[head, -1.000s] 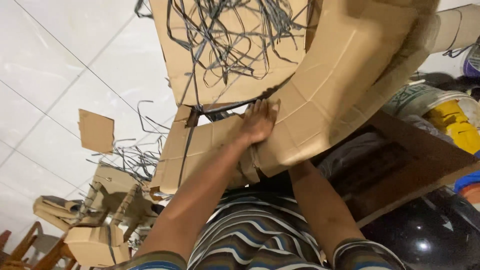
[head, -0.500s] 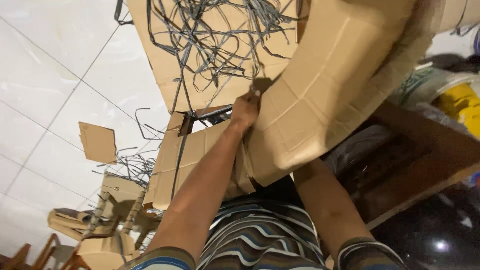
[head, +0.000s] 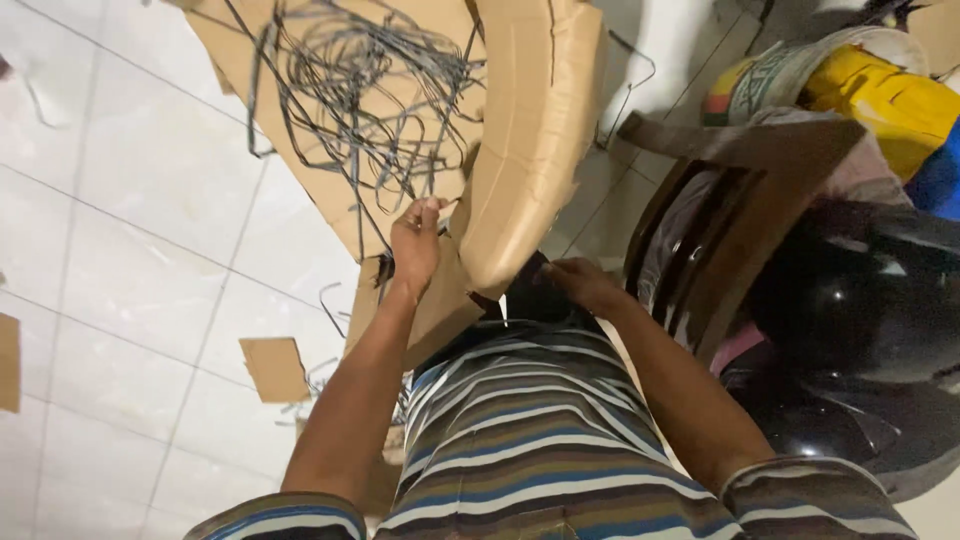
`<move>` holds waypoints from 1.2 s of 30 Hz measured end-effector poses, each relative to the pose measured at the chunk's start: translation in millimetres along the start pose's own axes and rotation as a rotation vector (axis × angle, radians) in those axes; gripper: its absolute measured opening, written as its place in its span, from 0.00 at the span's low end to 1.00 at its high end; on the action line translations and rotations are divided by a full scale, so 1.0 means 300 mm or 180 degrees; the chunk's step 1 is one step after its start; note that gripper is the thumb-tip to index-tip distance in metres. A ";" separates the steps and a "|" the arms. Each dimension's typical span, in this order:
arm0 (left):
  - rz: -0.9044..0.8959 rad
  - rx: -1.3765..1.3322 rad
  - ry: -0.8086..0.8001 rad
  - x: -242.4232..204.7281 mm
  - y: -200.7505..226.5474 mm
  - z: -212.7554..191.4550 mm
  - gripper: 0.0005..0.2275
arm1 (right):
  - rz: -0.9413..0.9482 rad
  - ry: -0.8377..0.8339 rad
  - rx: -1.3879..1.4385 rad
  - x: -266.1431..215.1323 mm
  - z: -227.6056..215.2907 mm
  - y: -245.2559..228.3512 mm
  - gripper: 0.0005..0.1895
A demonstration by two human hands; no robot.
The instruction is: Assembling a curved cardboard furniture component by threading and securing black wires through pre-cut holes.
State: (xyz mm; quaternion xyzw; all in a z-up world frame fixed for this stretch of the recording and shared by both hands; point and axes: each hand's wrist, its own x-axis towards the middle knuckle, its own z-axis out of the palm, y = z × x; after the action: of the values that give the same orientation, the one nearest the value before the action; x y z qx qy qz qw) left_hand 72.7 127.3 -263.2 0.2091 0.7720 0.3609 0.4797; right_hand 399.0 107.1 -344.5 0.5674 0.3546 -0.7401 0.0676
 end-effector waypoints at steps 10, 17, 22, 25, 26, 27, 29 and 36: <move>0.0761 -0.0168 -0.0666 -0.297 0.200 -0.026 0.10 | -0.0639 0.0848 -0.1770 -0.328 0.116 -0.268 0.24; 0.0942 0.0130 -0.1047 -0.349 0.093 0.023 0.08 | -0.0652 0.0912 -0.2262 -0.369 0.249 -0.451 0.19; 0.0897 0.0167 -0.1201 -0.355 0.079 -0.006 0.08 | -0.1150 0.0983 -0.2671 -0.519 0.287 -0.619 0.17; 0.0975 0.0087 -0.1216 -0.379 0.106 -0.011 0.07 | -0.1434 0.0983 -0.2880 -0.530 0.282 -0.665 0.14; 0.1031 0.0085 -0.1253 -0.386 0.125 -0.011 0.07 | -0.1554 0.1019 -0.2866 -0.531 0.275 -0.679 0.13; 0.1049 0.0084 -0.1224 -0.396 0.154 -0.020 0.07 | -0.1586 0.1012 -0.2879 -0.514 0.266 -0.678 0.13; 0.1197 0.0225 -0.1384 -0.428 0.200 -0.023 0.12 | -0.1838 0.0966 -0.3026 -0.482 0.239 -0.658 0.12; 0.1499 0.0571 -0.1308 -0.449 0.303 0.018 0.09 | -0.2666 0.0523 -0.2767 -0.460 0.161 -0.701 0.09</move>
State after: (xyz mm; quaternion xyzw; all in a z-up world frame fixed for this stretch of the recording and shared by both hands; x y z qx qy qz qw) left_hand 136.5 98.4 -116.5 0.4919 0.6181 0.3427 0.5084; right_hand 303.0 191.8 -122.7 0.3554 0.8214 -0.4450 -0.0313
